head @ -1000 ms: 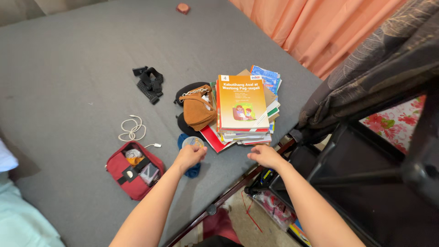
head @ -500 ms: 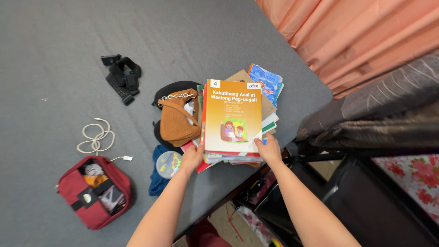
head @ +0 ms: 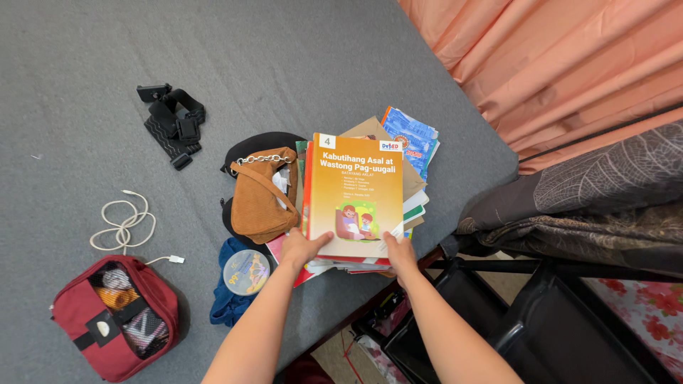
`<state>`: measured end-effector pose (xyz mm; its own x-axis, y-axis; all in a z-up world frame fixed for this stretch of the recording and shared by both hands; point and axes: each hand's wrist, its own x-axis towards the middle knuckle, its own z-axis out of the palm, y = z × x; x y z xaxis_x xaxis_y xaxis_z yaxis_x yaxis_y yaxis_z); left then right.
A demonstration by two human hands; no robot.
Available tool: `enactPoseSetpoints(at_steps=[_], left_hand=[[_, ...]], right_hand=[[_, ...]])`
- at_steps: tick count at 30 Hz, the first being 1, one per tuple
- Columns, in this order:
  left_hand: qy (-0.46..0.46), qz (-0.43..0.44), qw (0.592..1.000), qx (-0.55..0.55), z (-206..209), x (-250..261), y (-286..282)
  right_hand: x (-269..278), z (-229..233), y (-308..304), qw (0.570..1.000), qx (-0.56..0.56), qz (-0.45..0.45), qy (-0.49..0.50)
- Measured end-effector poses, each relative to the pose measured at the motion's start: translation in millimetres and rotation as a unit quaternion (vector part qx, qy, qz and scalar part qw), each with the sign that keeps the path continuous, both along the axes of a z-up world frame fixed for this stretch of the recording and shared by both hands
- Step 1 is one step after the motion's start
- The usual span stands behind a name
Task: The person assembles a black rolling cart by attaching trays, wipes the top tray with a blue cloth, then places a plastic bag of craft supplies and several books into the bottom shelf. The person continues to sort and stack books on the bed and places them into the cart.
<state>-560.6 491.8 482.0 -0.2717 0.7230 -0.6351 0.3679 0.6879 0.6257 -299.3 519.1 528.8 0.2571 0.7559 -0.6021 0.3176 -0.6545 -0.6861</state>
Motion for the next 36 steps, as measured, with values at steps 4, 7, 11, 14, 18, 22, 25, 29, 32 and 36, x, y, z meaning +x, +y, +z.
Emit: enactPoseSetpoints(at_steps=[4,7,11,14,18,22,25,29,32,36], left_hand=[[-0.160,0.001,0.987,0.006,38.9,1.2,-22.3],[-0.271,-0.001,0.962,-0.040,65.1,-4.2,-52.7],[-0.308,-0.033,0.943,-0.118,86.1,-37.0,-91.8],[-0.314,-0.072,0.932,-0.165,87.7,-69.1,-116.8],[-0.287,-0.064,0.944,-0.149,75.2,-93.3,-153.6],[-0.274,-0.058,0.952,-0.126,64.2,-117.6,-174.2],[-0.312,-0.047,0.939,-0.139,60.0,-117.7,-190.2],[-0.236,-0.004,0.962,-0.140,59.8,-94.1,-224.7],[-0.213,-0.009,0.967,-0.140,49.0,-75.4,-263.1],[-0.194,-0.076,0.957,-0.202,20.2,-47.5,-319.7]], right_hand=[[18.7,-4.6,-10.7,0.999,-0.010,-0.015,-0.034],[31.2,4.4,-28.3,0.996,-0.076,-0.011,-0.048],[29.0,22.8,-77.0,0.974,-0.158,-0.006,0.163],[5.5,20.4,-125.8,0.944,-0.149,-0.031,0.294],[-33.1,5.8,-182.6,0.953,-0.143,-0.021,0.268],[-57.9,13.2,-226.6,0.980,-0.086,-0.014,0.177],[-70.8,28.2,-261.6,0.979,-0.026,-0.013,0.201],[-74.6,46.6,-310.3,0.984,0.002,-0.005,0.176],[-60.1,47.8,-350.9,0.986,-0.003,-0.011,0.165],[-31.5,40.1,-410.2,0.989,-0.081,-0.030,0.121]])
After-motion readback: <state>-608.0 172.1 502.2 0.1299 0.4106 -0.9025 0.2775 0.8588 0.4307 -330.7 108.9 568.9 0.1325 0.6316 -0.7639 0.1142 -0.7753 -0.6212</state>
